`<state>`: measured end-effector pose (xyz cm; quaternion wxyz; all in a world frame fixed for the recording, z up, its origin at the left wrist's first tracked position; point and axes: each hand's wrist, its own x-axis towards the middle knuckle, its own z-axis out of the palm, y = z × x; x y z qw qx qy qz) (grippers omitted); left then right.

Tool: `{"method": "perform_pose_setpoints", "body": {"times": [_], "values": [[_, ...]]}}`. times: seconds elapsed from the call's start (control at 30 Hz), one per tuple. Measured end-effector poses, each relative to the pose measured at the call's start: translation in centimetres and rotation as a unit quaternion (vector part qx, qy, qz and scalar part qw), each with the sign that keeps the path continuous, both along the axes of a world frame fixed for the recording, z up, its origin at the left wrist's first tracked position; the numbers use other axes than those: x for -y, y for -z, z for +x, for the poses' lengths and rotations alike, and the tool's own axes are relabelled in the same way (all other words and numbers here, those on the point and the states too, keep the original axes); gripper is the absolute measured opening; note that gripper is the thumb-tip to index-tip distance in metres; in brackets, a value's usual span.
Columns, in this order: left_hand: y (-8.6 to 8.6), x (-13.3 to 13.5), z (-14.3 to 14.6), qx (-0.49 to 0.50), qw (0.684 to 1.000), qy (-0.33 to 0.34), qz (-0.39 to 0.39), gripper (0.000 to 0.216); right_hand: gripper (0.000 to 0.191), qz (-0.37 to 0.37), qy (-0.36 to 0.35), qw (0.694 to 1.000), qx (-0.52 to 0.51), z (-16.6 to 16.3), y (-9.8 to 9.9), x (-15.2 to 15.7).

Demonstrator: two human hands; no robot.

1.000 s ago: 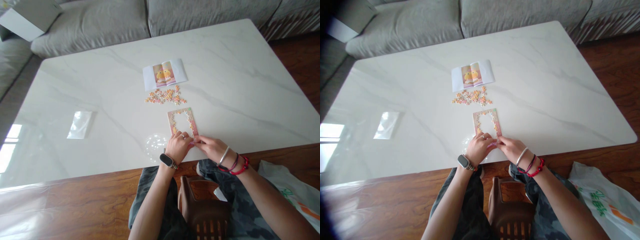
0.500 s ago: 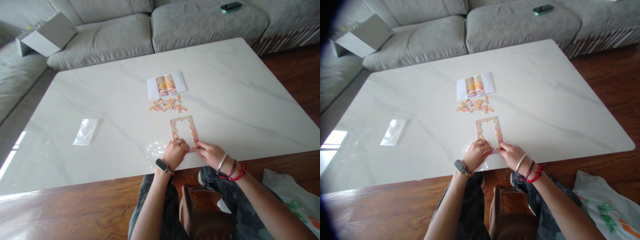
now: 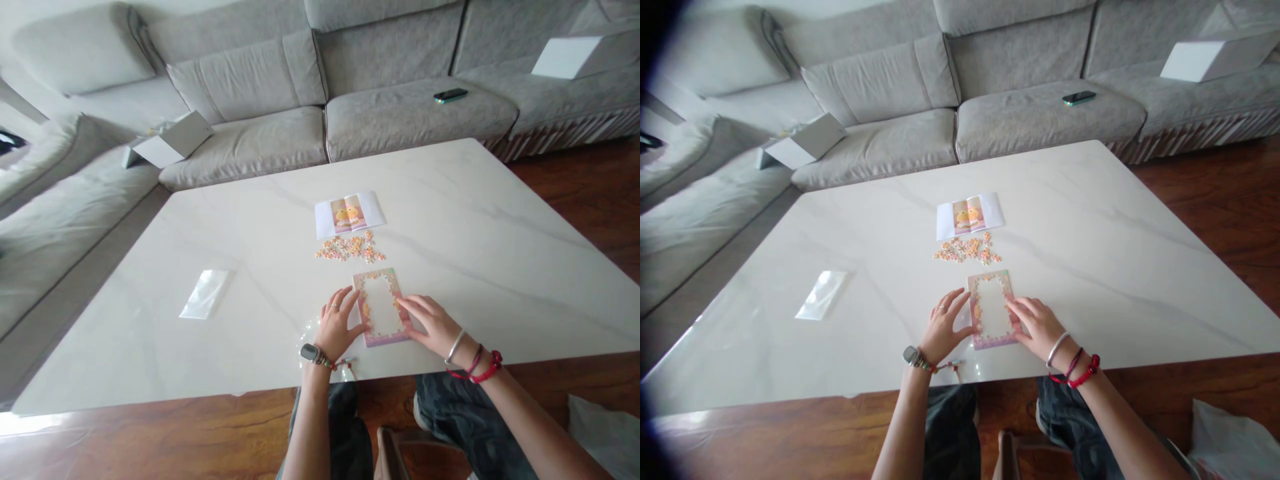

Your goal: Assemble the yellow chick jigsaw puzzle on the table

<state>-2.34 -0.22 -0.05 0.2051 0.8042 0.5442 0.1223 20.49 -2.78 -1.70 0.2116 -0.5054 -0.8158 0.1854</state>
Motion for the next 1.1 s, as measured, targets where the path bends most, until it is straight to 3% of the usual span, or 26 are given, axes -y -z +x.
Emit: {"method": "perform_pose_setpoints", "body": {"times": [0.1,0.27,0.63,0.87,1.1], "values": [[0.2,-0.2,-0.8,-0.065,0.997,-0.002,-0.04,0.076,0.055,0.031,0.001,0.997,0.064,0.1,0.4,-0.5],[0.1,-0.5,-0.7,-0.088,0.991,0.029,-0.094,0.076,0.055,0.031,-0.022,0.995,0.096,0.1,1.3,-0.9],[-0.2,-0.7,-0.7,-0.065,0.993,0.021,-0.096,0.077,0.051,0.008,-0.024,0.998,0.054,0.3,0.7,-1.5],[-0.4,-0.9,-0.7,-0.066,0.991,0.04,-0.107,0.077,0.078,-0.031,-0.026,0.994,0.099,-0.3,0.3,-3.6],[-0.4,-1.1,-0.8,-0.059,0.992,0.034,-0.11,0.076,0.074,-0.067,-0.031,0.991,0.108,-0.7,0.8,-4.2]]}}
